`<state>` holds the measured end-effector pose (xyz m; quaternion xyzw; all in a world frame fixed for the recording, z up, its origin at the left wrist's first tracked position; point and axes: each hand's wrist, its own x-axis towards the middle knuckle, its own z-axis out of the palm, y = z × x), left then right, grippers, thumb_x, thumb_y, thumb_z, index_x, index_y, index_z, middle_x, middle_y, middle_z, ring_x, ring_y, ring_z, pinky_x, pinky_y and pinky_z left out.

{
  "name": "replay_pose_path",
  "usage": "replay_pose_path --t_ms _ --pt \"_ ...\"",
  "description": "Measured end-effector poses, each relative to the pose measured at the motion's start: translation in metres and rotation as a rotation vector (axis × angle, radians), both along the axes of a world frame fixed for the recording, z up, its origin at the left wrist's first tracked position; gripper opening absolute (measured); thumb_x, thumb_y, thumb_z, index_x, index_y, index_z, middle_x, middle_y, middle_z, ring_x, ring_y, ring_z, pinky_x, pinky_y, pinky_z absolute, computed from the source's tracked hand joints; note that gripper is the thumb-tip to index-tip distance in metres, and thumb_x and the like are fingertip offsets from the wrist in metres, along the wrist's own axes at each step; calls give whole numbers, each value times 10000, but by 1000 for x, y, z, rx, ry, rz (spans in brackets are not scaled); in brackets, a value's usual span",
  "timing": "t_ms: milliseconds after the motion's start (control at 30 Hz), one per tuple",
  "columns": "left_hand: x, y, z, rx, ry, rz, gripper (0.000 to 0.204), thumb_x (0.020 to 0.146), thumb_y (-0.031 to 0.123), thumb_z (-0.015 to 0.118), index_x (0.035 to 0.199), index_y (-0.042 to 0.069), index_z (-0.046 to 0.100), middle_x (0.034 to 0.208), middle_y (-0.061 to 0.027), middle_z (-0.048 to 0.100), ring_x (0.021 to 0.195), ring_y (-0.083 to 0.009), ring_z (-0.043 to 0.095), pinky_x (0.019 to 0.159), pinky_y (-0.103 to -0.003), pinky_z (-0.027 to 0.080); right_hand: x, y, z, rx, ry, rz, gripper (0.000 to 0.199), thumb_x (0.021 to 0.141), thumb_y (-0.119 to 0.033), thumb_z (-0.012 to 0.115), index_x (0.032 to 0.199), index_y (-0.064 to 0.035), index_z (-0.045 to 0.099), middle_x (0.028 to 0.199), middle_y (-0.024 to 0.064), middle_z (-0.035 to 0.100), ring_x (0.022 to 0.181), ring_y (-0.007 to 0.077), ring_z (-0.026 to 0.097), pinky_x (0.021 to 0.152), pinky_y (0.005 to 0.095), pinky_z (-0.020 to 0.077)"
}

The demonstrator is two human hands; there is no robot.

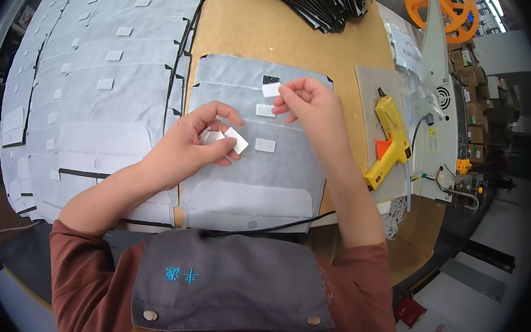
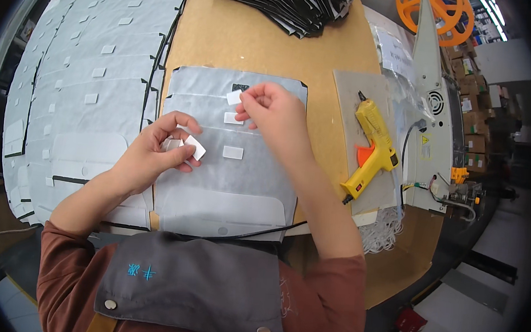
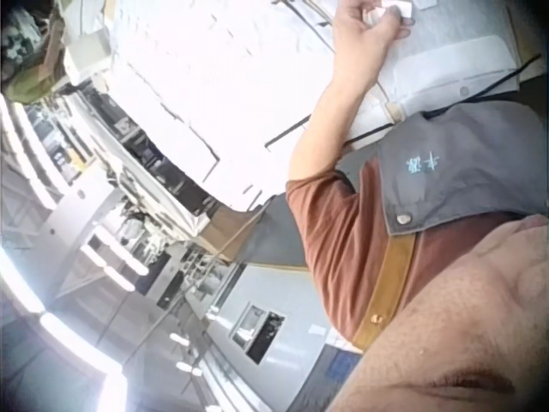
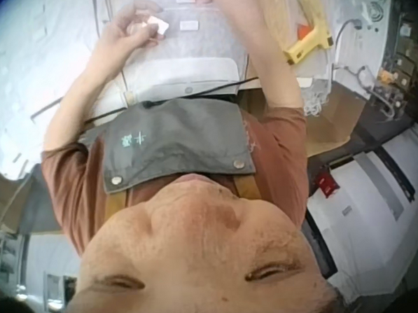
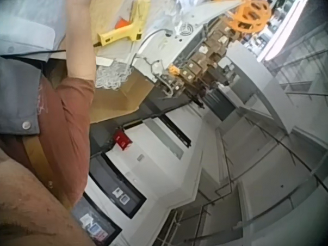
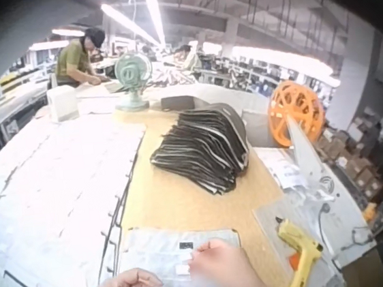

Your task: The person uses a yellow hot glue gun to apply adhesive to small black rectangular patches on large grey fabric panels. They then pick up small white rectangular pieces and press them onto the glued areas to secure them. The process is repeated for multiple patches on the panels.

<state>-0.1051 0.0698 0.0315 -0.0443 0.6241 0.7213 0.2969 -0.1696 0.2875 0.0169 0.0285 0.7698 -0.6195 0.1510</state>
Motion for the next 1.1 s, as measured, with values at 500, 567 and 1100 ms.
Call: replay_pose_path --t_ms 500,567,1100 --pt "-72 5 -40 -789 971 -123 144 884 186 618 1010 118 631 793 -53 588 668 -196 578 582 -327 460 -41 4 -41 443 157 -1 220 821 -230 699 842 -16 654 734 81 688 661 174 645 630 312 500" --pt "-75 8 -55 -831 1229 -81 251 868 145 641 1119 161 648 796 -57 578 652 -221 570 575 -337 467 -42 3 -44 445 160 0 222 820 -234 699 840 -18 658 733 85 691 661 179 651 635 315 506" --pt "-74 15 -71 -942 1273 -104 350 885 175 636 1231 225 640 746 -23 530 661 -201 581 568 -333 481 -16 8 -30 730 396 2 206 841 -202 676 1013 -98 630 815 45 615 740 219 632 644 359 499"
